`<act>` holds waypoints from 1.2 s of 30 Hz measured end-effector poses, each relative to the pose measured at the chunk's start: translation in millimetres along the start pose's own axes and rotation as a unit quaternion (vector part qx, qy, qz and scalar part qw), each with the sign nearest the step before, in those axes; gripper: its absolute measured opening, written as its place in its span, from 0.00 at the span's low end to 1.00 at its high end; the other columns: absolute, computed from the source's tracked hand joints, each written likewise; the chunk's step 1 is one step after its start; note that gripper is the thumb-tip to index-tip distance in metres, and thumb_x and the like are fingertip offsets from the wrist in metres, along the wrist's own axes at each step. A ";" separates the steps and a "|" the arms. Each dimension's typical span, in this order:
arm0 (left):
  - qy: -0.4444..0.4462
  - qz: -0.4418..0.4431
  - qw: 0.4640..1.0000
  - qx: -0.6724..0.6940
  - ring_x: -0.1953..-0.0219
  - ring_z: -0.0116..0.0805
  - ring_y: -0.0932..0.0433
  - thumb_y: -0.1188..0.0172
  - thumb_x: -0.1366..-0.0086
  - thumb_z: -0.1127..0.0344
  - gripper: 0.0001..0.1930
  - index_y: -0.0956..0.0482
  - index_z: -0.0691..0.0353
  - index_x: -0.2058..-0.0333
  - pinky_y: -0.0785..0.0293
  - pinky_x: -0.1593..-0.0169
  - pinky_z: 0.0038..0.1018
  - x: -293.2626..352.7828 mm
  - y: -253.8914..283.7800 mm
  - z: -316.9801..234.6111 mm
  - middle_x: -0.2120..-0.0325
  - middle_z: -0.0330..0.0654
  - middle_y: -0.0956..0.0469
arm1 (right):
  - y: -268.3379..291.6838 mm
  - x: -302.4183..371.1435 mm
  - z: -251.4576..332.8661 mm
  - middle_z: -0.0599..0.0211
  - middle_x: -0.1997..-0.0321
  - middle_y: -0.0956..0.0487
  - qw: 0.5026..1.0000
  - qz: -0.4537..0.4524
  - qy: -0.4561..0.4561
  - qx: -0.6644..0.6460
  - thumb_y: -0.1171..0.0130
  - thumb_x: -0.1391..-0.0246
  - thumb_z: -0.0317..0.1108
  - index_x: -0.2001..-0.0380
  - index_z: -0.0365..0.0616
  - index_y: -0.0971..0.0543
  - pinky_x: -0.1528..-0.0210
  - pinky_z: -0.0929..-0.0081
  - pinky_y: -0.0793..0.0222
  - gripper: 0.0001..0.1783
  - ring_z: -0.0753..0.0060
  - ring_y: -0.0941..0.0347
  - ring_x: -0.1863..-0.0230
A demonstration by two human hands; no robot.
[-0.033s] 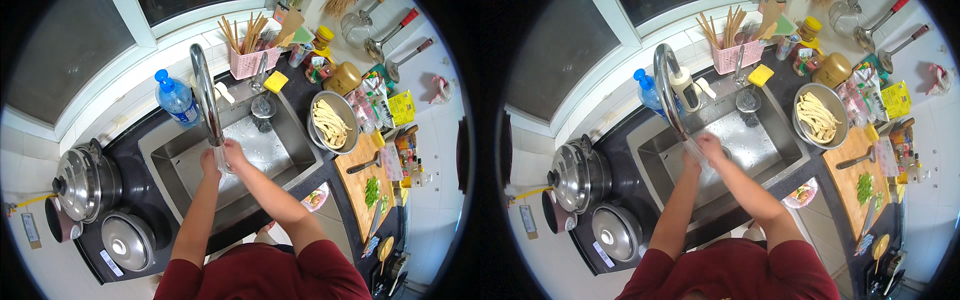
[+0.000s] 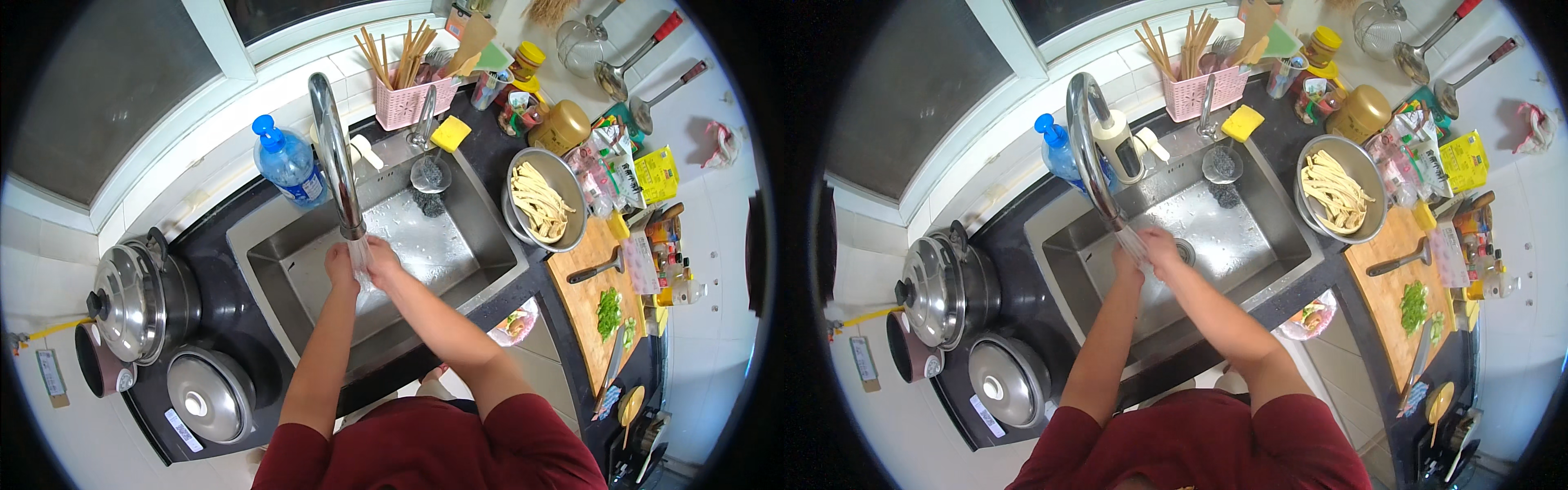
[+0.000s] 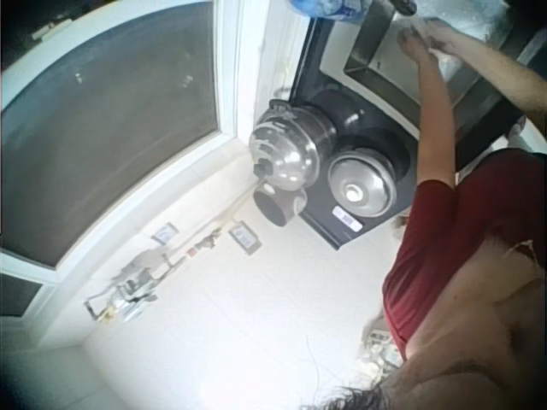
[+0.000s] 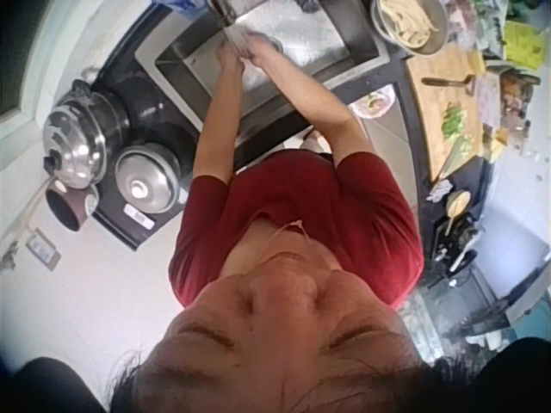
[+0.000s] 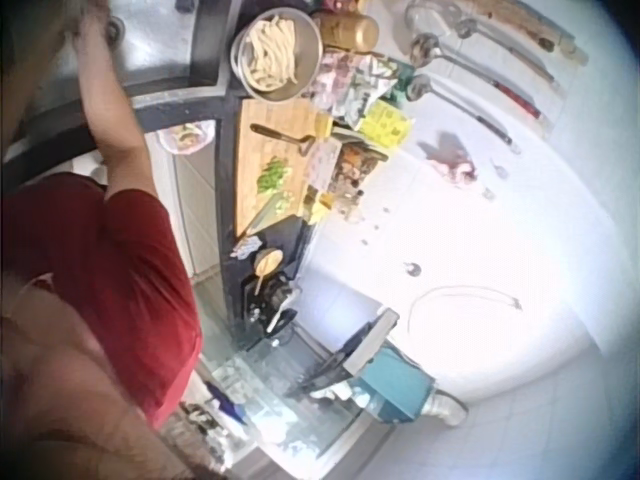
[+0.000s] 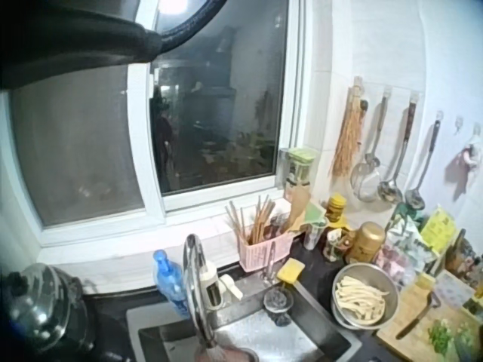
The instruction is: The person chops green peppers and onions on a wooden cutting board using a knife. They then wash their hands at the sink. Finally, they whisk eggs in a bowl with chopsticks and pour the mixture into a pot of boiling liquid on the stove, stirring with a ladle.
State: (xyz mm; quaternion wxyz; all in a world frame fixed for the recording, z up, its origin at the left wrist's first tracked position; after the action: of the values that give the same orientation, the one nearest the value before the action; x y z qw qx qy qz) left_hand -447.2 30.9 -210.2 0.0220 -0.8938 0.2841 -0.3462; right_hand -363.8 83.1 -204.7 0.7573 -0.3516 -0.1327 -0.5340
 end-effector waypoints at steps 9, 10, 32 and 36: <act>0.149 0.265 0.952 0.040 0.64 0.31 0.22 0.38 0.38 0.60 0.13 0.22 0.60 0.59 0.25 0.60 0.26 18.6 -32.5 -6.6 0.64 0.40 0.21 | 9.0 17.5 11.9 0.63 0.67 0.21 0.998 -0.004 -0.004 0.055 0.46 0.41 0.32 0.65 0.44 0.23 0.67 0.66 0.26 0.05 0.64 0.22 0.66; 0.171 0.262 0.946 0.089 0.63 0.31 0.22 0.40 0.36 0.59 0.13 0.22 0.60 0.58 0.24 0.59 0.26 9.9 -27.3 7.3 0.63 0.41 0.21 | -0.3 25.5 27.4 0.61 0.67 0.21 0.961 -0.037 0.111 0.252 0.45 0.42 0.32 0.66 0.44 0.24 0.67 0.65 0.26 0.05 0.62 0.22 0.67; 0.190 0.238 0.949 0.082 0.42 0.44 0.29 0.55 0.30 0.51 0.22 0.31 0.58 0.44 0.41 0.39 0.48 42.4 -17.6 -8.0 0.49 0.46 0.25 | 3.1 -15.4 125.5 0.68 0.63 0.23 0.958 -0.130 0.184 0.174 0.41 0.45 0.29 0.50 0.37 0.28 0.62 0.75 0.30 0.19 0.73 0.27 0.64; 0.236 0.266 0.914 0.197 0.37 0.46 0.36 0.57 0.30 0.45 0.29 0.38 0.59 0.38 0.45 0.35 0.48 56.9 -12.0 -17.0 0.39 0.51 0.34 | -3.1 -51.5 155.0 0.67 0.66 0.23 0.985 -0.082 0.140 0.054 0.38 0.48 0.29 0.55 0.37 0.28 0.63 0.76 0.28 0.17 0.74 0.26 0.66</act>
State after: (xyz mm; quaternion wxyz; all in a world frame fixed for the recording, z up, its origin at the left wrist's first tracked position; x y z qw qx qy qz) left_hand -417.9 13.8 -159.9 0.2214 -0.6550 0.4337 -0.5778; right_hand -359.8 224.0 -122.0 0.7399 -0.2196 -0.0827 -0.6304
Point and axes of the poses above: each hand's wrist, its own x-axis away from the middle knuckle, its own y-axis out of the back of the hand, z = x × y, the point moved 4 cm from there along -x, towards the middle knuckle
